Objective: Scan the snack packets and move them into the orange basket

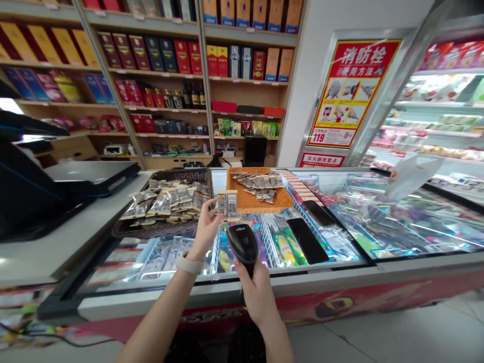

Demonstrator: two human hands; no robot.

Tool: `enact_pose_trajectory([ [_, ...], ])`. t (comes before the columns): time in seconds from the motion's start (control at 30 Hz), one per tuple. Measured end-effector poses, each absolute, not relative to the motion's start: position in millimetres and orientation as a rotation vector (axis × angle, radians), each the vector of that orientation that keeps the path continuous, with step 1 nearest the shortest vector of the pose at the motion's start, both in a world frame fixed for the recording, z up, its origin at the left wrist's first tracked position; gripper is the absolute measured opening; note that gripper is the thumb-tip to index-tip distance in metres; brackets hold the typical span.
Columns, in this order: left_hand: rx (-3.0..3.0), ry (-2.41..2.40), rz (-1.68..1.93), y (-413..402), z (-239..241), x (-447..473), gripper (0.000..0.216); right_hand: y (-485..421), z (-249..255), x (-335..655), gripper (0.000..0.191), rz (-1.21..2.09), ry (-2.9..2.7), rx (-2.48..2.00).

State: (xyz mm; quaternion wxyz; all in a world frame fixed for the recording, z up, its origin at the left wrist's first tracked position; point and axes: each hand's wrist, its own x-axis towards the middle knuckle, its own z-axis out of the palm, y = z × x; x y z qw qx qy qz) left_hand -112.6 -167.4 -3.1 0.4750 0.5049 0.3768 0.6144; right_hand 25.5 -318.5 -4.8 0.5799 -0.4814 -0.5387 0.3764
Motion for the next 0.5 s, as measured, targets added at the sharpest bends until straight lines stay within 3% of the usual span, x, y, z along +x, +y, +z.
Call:
enact_pose_trajectory([
  [0.5, 1.16, 1.013, 1.583, -219.0, -69.7, -137.8, 0.06, -332.2, -19.9, -0.4, 0.047, 0.941, -1.464, -1.359],
])
